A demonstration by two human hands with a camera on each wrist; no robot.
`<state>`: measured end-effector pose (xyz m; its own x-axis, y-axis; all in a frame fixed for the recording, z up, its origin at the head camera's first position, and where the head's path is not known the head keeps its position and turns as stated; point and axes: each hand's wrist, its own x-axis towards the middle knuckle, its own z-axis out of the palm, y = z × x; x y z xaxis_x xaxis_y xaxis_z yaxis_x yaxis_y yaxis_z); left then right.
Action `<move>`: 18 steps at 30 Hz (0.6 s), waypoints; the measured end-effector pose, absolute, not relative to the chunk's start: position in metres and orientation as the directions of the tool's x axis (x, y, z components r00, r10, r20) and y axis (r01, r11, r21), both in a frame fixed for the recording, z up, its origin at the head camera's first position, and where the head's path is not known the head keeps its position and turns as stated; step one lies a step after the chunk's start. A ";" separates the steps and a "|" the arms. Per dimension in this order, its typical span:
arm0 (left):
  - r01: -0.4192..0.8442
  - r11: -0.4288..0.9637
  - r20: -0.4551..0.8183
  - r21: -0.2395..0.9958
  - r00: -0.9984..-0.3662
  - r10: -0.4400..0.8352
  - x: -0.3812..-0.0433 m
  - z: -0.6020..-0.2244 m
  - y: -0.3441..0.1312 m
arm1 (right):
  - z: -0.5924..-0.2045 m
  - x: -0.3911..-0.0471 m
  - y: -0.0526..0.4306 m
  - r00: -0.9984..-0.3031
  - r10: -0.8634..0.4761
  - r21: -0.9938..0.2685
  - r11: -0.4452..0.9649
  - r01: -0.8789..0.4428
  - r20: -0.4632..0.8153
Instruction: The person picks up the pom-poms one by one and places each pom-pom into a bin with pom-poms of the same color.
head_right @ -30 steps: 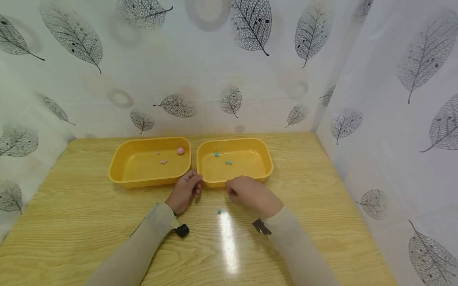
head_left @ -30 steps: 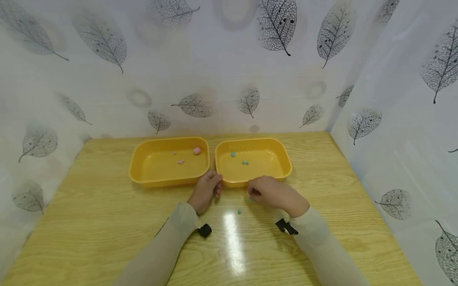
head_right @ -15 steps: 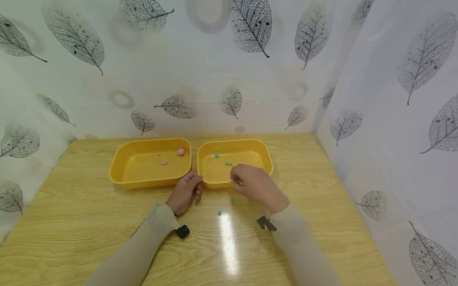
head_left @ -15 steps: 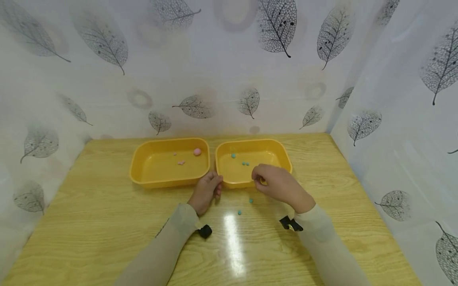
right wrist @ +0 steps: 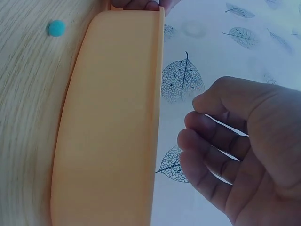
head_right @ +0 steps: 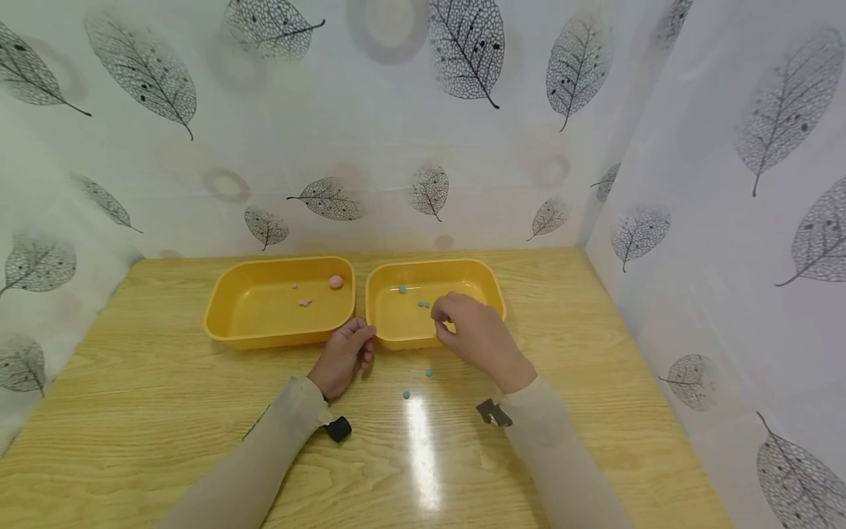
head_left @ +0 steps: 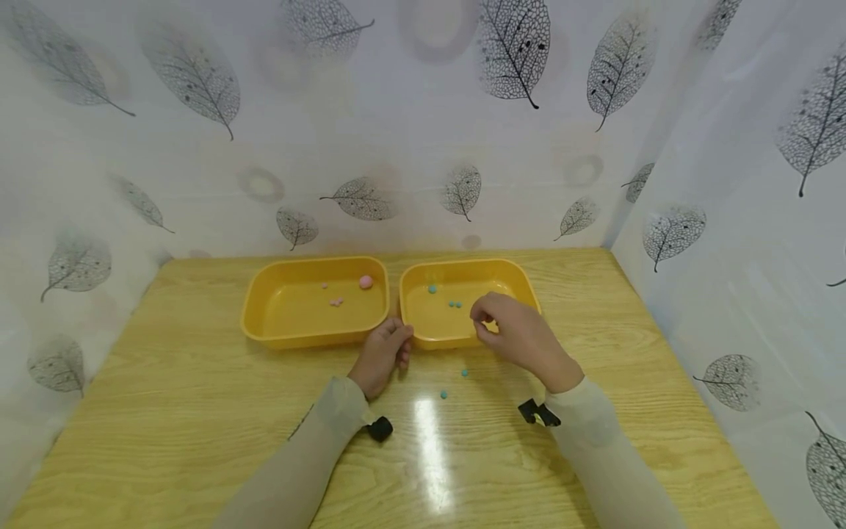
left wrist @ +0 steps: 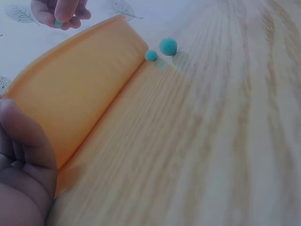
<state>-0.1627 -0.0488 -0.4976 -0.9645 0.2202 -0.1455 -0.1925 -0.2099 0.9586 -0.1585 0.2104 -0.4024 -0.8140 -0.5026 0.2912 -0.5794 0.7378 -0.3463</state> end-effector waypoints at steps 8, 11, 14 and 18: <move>-0.204 -0.206 -0.159 0.957 -0.964 0.215 -0.163 -0.497 -0.049 | -0.409 -0.167 0.218 -0.820 -0.483 -0.363 0.737 -0.571 0.309; -0.202 -0.201 -0.158 0.959 -0.964 0.215 -0.163 -0.495 -0.049 | -0.413 -0.172 0.221 -0.833 -0.463 -0.373 0.746 -0.551 0.303; -0.203 -0.201 -0.159 0.958 -0.963 0.215 -0.163 -0.496 -0.048 | -0.416 -0.177 0.223 -0.838 -0.455 -0.384 0.747 -0.543 0.302; -0.203 -0.211 -0.156 0.956 -0.963 0.221 -0.164 -0.497 -0.048 | -0.415 -0.183 0.224 -0.849 -0.441 -0.408 0.746 -0.527 0.290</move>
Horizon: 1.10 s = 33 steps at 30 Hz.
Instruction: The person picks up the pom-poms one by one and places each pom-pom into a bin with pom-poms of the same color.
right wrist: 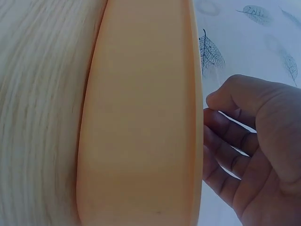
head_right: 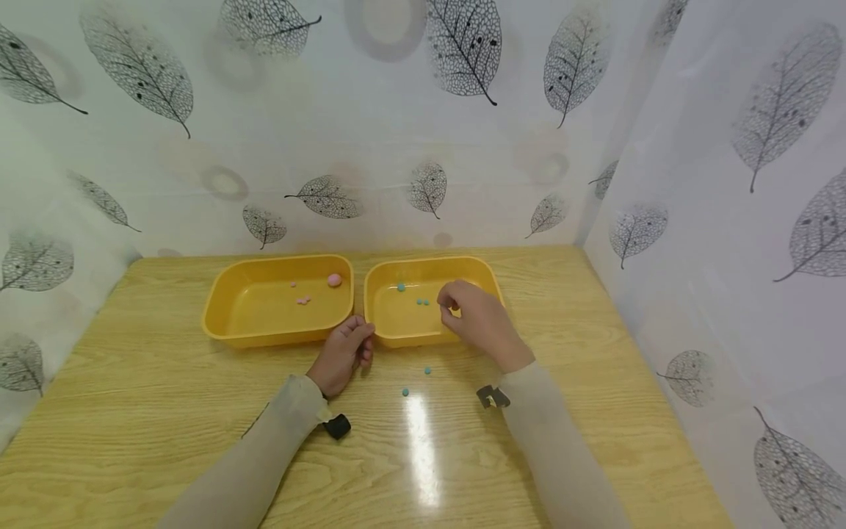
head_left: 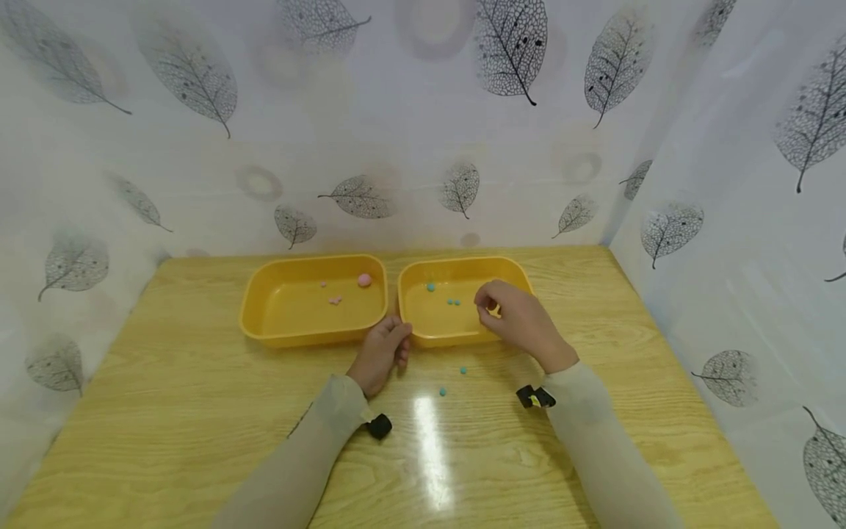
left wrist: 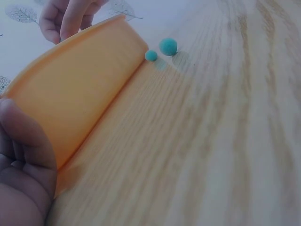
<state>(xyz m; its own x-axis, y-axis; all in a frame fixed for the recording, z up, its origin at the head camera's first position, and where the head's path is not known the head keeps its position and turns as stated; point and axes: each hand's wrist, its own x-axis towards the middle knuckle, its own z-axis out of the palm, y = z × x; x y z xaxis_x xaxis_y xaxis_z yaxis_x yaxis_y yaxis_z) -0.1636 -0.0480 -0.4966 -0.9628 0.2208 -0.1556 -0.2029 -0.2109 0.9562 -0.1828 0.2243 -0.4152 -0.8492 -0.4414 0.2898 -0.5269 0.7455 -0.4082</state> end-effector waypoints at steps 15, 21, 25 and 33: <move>-0.203 -0.214 -0.159 0.955 -0.965 0.208 -0.165 -0.498 -0.048 | -0.385 -0.225 0.224 -0.868 -0.475 -0.381 0.783 -0.492 0.145; -0.213 -0.210 -0.167 0.954 -0.962 0.215 -0.165 -0.499 -0.048 | -0.374 -0.256 0.222 -0.843 -0.538 -0.353 0.787 -0.506 0.010; -0.214 -0.203 -0.170 0.956 -0.962 0.214 -0.165 -0.498 -0.049 | -0.372 -0.277 0.218 -0.819 -0.562 -0.326 0.800 -0.504 -0.115; -0.214 -0.206 -0.170 0.955 -0.962 0.215 -0.166 -0.499 -0.048 | -0.373 -0.309 0.204 -0.731 -0.576 -0.268 0.818 -0.509 -0.367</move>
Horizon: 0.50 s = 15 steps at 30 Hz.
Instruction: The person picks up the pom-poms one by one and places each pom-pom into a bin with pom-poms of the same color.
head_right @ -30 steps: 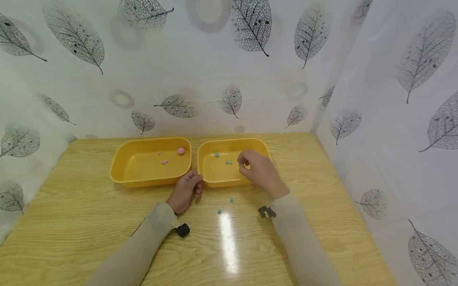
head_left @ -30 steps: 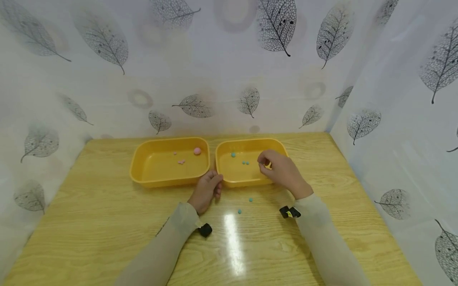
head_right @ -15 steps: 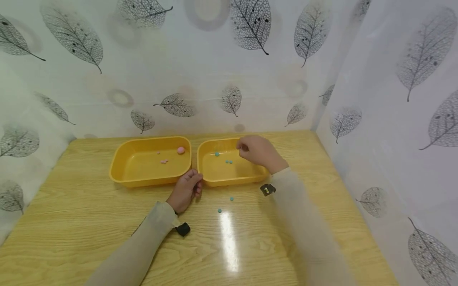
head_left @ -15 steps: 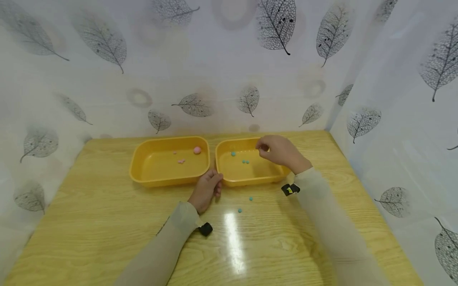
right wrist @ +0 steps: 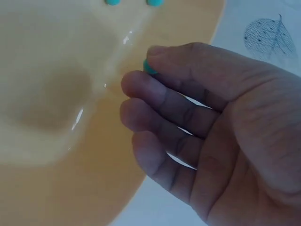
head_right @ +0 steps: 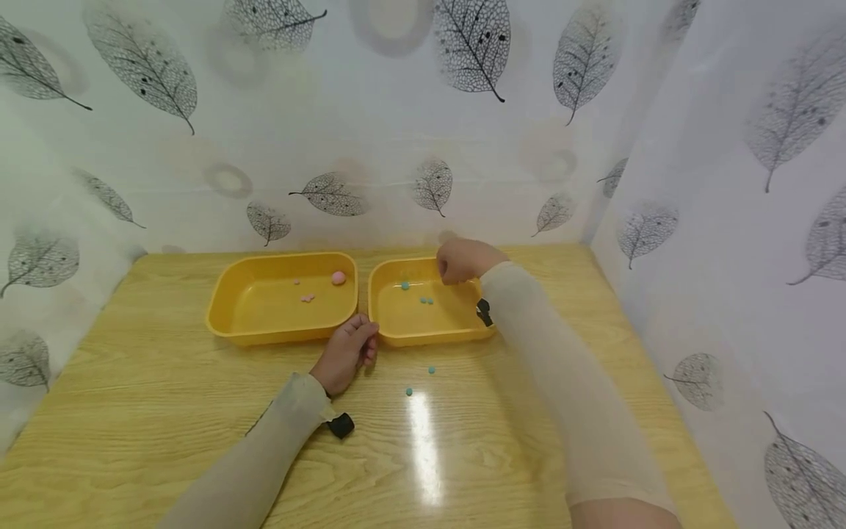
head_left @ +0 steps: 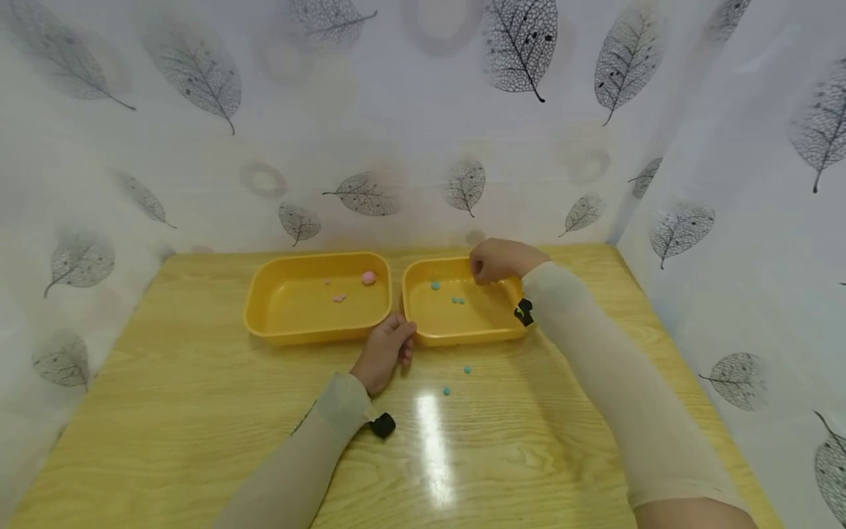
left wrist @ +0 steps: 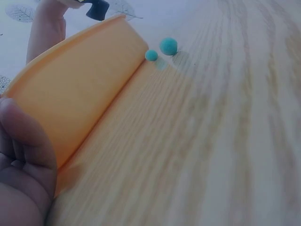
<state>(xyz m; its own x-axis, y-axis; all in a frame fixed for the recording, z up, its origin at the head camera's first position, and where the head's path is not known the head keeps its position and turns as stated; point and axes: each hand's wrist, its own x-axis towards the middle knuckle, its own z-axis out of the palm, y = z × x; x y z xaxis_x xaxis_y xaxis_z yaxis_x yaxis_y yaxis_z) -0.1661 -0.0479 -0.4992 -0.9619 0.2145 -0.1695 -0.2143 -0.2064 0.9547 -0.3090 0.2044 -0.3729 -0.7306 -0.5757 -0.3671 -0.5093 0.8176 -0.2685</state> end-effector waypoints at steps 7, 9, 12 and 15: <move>-0.220 -0.202 -0.175 0.955 -0.960 0.218 -0.166 -0.501 -0.047 | -0.375 -0.314 0.193 -0.657 -0.511 -0.304 0.859 -0.412 -0.554; -0.210 -0.201 -0.165 0.957 -0.962 0.219 -0.165 -0.500 -0.047 | -0.376 -0.315 0.190 -0.653 -0.504 -0.290 0.863 -0.414 -0.566; -0.203 -0.207 -0.157 0.957 -0.963 0.219 -0.165 -0.499 -0.048 | -0.380 -0.317 0.186 -0.630 -0.513 -0.267 0.854 -0.447 -0.583; -0.207 -0.211 -0.161 0.955 -0.963 0.216 -0.164 -0.498 -0.049 | -0.385 -0.319 0.182 -0.614 -0.537 -0.248 0.833 -0.494 -0.579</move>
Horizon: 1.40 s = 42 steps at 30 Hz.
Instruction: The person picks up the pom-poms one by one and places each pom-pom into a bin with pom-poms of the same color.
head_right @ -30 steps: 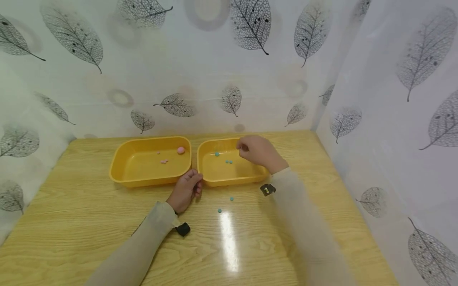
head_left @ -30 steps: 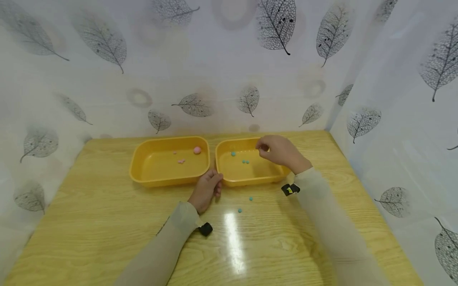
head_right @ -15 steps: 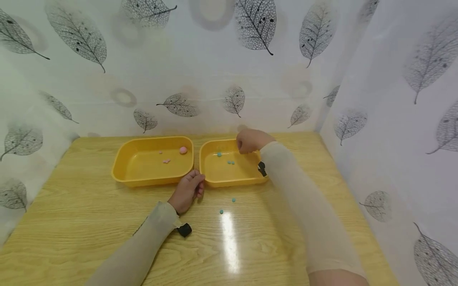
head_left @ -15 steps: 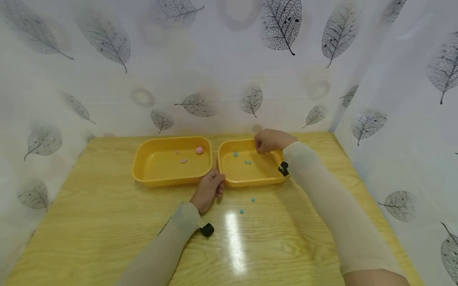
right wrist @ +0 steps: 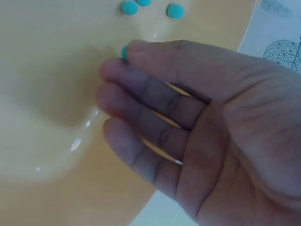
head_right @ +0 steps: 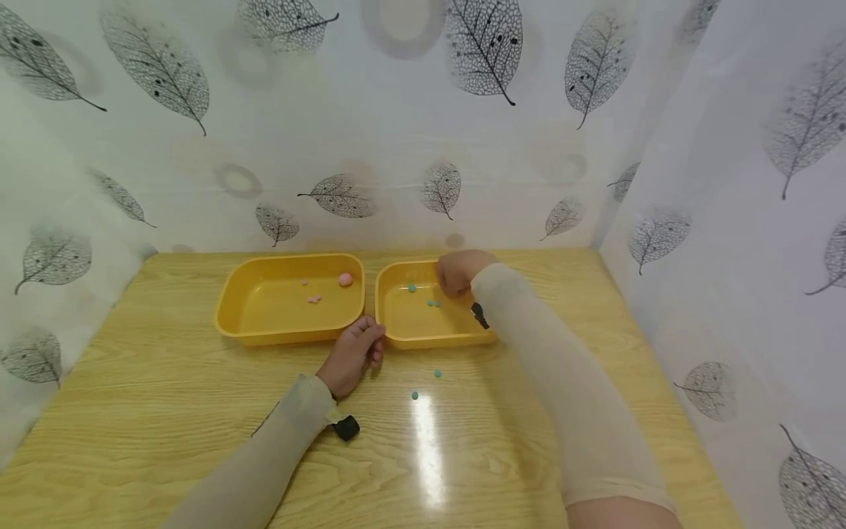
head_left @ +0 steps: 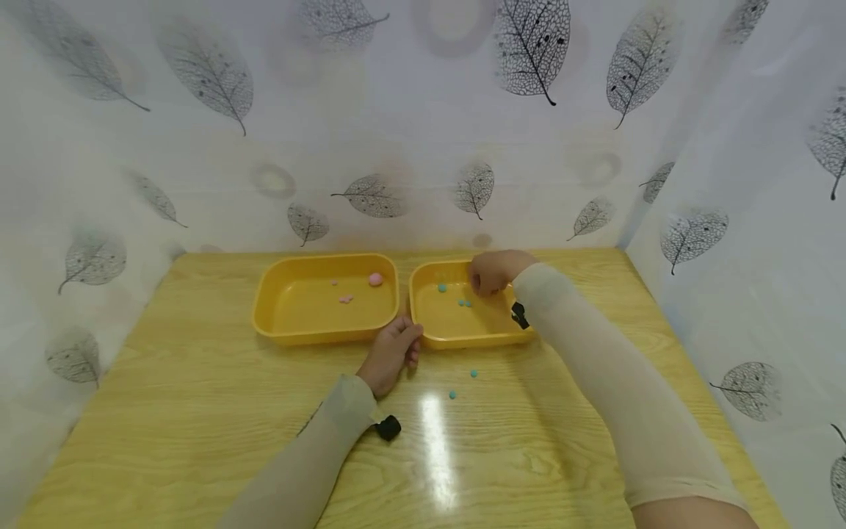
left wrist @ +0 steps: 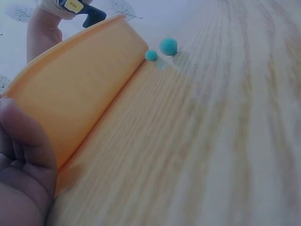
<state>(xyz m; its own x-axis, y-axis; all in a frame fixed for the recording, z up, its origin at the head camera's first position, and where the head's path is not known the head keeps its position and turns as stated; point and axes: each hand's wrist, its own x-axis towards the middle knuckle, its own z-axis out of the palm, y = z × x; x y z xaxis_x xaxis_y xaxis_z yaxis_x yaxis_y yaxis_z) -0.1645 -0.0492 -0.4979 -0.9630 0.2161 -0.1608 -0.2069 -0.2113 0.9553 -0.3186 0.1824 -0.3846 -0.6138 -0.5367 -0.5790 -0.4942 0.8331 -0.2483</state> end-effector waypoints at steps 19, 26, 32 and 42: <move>-0.217 -0.198 -0.173 0.956 -0.961 0.216 -0.164 -0.499 -0.050 | -0.377 -0.258 0.193 -0.742 -0.639 -0.318 0.760 -0.568 -0.203; -0.200 -0.199 -0.152 0.959 -0.961 0.232 -0.165 -0.501 -0.049 | -0.383 -0.209 0.205 -0.766 -0.620 -0.278 0.716 -0.640 0.168; -0.209 -0.192 -0.164 0.959 -0.960 0.227 -0.164 -0.501 -0.050 | -0.390 -0.177 0.204 -0.715 -0.651 -0.262 0.666 -0.699 0.254; -0.187 -0.179 -0.147 0.966 -0.965 0.218 -0.165 -0.499 -0.050 | -0.405 -0.154 0.182 -0.651 -0.748 -0.227 0.617 -0.754 0.127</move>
<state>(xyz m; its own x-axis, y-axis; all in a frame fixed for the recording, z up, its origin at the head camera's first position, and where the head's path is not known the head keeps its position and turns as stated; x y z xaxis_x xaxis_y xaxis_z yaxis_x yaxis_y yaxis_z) -0.1654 -0.0497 -0.4988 -0.9649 0.2176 -0.1467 -0.1873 -0.1794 0.9658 -0.1541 0.1822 -0.4050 -0.6509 -0.7485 0.1267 -0.7536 0.6170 -0.2267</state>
